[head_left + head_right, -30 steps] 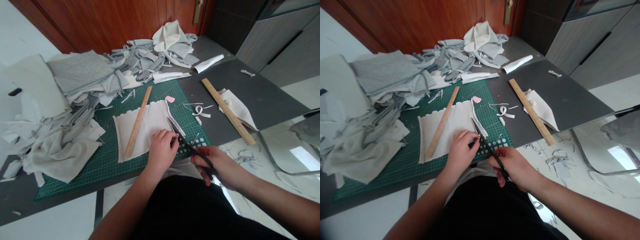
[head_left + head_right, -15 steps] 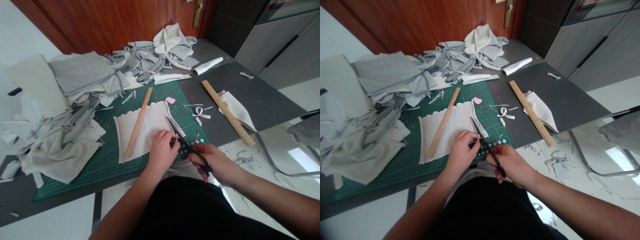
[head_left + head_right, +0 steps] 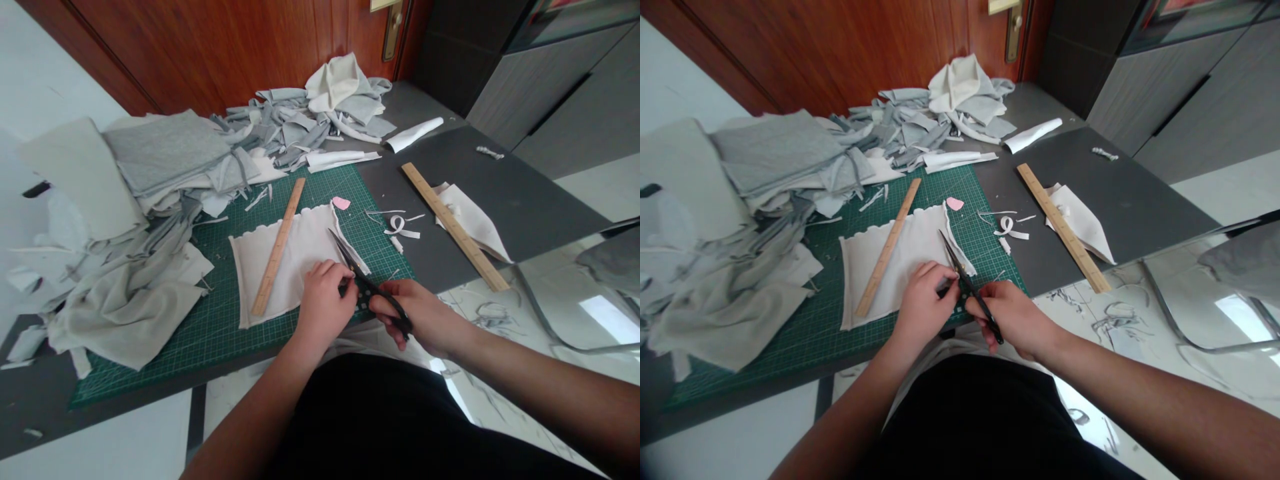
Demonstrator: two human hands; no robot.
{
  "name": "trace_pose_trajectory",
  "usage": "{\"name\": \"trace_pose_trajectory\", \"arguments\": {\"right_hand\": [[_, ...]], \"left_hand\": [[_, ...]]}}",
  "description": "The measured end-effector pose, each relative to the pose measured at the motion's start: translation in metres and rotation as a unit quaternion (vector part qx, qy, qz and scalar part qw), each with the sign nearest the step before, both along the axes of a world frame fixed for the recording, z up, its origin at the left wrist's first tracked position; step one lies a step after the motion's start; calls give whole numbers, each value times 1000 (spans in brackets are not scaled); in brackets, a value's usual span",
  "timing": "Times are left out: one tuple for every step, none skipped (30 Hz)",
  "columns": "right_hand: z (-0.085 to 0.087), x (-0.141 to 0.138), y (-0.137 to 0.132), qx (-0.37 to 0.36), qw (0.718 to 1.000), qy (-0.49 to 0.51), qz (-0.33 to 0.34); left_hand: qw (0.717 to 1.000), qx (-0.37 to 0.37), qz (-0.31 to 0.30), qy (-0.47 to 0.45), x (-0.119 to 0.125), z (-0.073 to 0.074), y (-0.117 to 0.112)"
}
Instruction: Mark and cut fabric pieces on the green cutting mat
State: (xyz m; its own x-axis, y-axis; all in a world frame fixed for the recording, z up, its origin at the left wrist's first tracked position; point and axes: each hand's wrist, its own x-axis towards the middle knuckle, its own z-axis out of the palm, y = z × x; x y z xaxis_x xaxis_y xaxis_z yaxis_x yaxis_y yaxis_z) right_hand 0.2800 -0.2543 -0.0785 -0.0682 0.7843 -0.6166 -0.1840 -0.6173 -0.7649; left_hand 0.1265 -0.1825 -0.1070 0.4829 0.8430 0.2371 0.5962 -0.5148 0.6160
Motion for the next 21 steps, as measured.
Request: {"name": "trace_pose_trajectory", "arguments": {"right_hand": [[0,1,1,1,1000,-1,2],[1,1,1,2,1000,0,2],[1,2,2,3,1000,1,1],[2,3,2,7,1000,3,-1],[3,3,3,12,1000,5,-3],[4,3,5,18,1000,6,-2],[5,3,6,25,1000,5,0],[5,3,8,30,1000,3,2],[5,2,9,32,999,0,4],[6,2,11,32,999,-3,6],[5,1,13,29,1000,-6,6],[5,0,14,25,1000,-8,6],[5,-1,15,21,1000,-12,6],[4,-1,16,18,1000,-14,7],[3,-1,16,15,1000,-16,8],[3,-1,16,14,1000,-16,10],[3,-1,17,14,1000,-16,10],[2,0,17,15,1000,-15,10],[3,0,17,16,1000,-12,10],[3,1,18,18,1000,-8,8],[3,1,19,22,1000,-4,5]], "left_hand": [[1000,-1,0,1,0,0,0],[1000,-3,1,3,0,1,0],[1000,-3,0,6,1,1,0],[1000,-4,0,9,1,2,0],[1000,-4,0,12,1,2,0],[1000,-3,1,15,1,2,-1],[1000,-3,1,17,1,3,-1],[1000,-2,1,19,1,3,-1],[1000,-2,2,21,1,3,-1],[1000,-3,2,23,1,3,-1],[1000,-4,3,24,1,3,-1],[1000,-5,4,25,1,3,-1],[1000,-6,4,25,1,3,-1],[1000,-7,4,25,1,3,-1],[1000,-7,4,24,1,3,-1],[1000,-7,4,24,1,3,-1],[1000,-7,5,24,1,3,-1],[1000,-5,5,25,1,3,-1],[1000,-4,6,26,1,3,-1],[1000,-2,6,28,1,3,-1],[1000,1,5,30,1,2,-1]]}}
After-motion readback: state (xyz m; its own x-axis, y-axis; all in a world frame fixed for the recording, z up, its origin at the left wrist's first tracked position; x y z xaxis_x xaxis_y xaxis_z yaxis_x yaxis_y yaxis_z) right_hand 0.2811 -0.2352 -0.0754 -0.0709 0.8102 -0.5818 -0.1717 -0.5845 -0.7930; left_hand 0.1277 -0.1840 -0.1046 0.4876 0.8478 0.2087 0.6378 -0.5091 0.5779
